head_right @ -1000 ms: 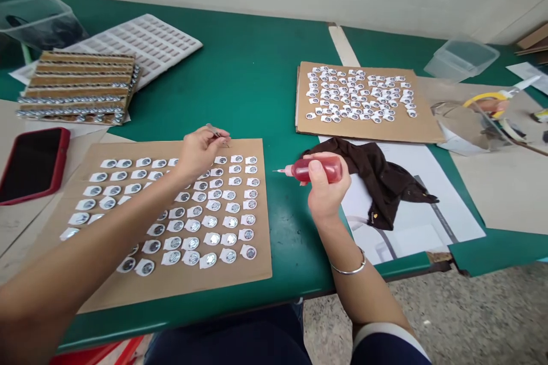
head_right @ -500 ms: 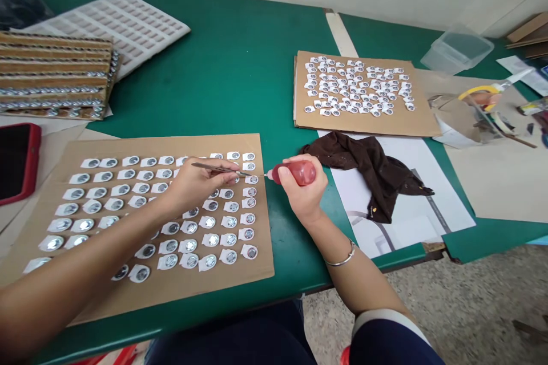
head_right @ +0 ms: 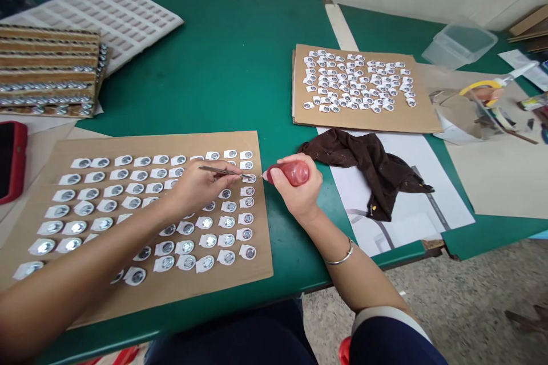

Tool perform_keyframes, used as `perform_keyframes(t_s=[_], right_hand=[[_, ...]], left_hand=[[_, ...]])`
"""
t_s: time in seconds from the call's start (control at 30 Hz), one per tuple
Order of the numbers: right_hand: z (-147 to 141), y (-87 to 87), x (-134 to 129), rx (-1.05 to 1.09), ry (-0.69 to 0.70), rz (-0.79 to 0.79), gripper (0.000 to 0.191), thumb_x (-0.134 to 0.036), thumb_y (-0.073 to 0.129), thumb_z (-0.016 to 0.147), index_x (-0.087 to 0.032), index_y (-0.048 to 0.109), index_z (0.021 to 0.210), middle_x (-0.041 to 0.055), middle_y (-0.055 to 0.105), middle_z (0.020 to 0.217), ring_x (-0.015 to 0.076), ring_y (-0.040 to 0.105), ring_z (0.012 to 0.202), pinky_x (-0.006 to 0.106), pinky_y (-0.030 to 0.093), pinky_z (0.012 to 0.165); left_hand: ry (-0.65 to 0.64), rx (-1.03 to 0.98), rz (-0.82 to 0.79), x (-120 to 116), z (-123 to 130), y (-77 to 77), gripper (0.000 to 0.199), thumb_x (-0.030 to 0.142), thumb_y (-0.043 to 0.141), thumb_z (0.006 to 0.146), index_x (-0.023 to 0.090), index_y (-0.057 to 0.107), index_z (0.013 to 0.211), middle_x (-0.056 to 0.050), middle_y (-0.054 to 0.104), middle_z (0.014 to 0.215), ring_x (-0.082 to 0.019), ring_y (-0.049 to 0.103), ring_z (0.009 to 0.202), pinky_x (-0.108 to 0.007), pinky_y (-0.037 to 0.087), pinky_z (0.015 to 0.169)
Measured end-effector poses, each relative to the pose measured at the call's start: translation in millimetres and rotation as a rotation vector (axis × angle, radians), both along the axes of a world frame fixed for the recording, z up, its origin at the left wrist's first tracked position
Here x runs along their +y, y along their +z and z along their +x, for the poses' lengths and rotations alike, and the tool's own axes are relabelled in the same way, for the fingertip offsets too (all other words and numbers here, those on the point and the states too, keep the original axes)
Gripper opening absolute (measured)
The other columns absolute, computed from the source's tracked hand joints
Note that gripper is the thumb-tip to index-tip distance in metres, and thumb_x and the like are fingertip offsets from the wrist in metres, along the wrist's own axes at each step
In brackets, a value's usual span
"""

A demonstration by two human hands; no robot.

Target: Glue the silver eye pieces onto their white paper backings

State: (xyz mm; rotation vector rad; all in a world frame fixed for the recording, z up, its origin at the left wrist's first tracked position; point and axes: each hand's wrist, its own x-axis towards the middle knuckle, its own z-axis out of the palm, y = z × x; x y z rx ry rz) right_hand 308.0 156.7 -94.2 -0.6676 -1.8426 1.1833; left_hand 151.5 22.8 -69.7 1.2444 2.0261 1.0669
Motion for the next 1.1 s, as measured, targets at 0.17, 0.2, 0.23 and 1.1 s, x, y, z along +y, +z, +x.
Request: perform_keyframes(t_s=[0.17, 0.2, 0.23, 1.1], right_hand=[[-4, -1.6, -4, -0.014, 0.046, 0.025, 0.022, -0.033, 0.067, 0.072, -0.021, 0.055, 0.086, 0.0048, 0.063, 0.084, 0.02, 0.063, 0.076, 0.038, 0.053, 0.07], [-5, -1.7, -5, -0.013, 0.063, 0.037, 0.022, -0.032, 0.067, 0.071, -0.021, 0.055, 0.086, 0.0044, 0.063, 0.084, 0.0195, 0.063, 0.076, 0.038, 0.053, 0.071], [-6, -1.6, -6, -0.014, 0.079, 0.052, 0.023, -0.031, 0.068, 0.07, -0.021, 0.056, 0.086, 0.0039, 0.063, 0.084, 0.0189, 0.062, 0.075, 0.037, 0.052, 0.071], [-12, -1.9, -10, -0.039, 0.152, 0.113, 0.023, -0.027, 0.07, 0.069, -0.021, 0.056, 0.086, 0.002, 0.064, 0.083, 0.0173, 0.061, 0.077, 0.035, 0.049, 0.073]], left_hand=[[-0.016, -0.028, 0.013, 3, -1, -1.2, 0.018, 0.028, 0.054, 0.081, 0.018, 0.068, 0.081, -0.004, 0.067, 0.081, -0.013, 0.057, 0.067, -0.026, 0.045, 0.059], [-0.014, -0.044, 0.008, 3, -2, -1.2, 0.017, 0.028, 0.054, 0.081, 0.018, 0.068, 0.079, -0.004, 0.067, 0.079, -0.013, 0.056, 0.064, -0.027, 0.044, 0.057], [-0.01, -0.057, -0.002, 4, -2, -1.2, 0.017, 0.028, 0.055, 0.08, 0.017, 0.068, 0.078, -0.004, 0.066, 0.077, -0.012, 0.054, 0.061, -0.027, 0.043, 0.055], [0.014, -0.117, -0.012, 3, -3, -1.0, 0.016, 0.025, 0.055, 0.079, 0.017, 0.068, 0.079, -0.005, 0.066, 0.076, -0.014, 0.056, 0.064, -0.027, 0.042, 0.055]])
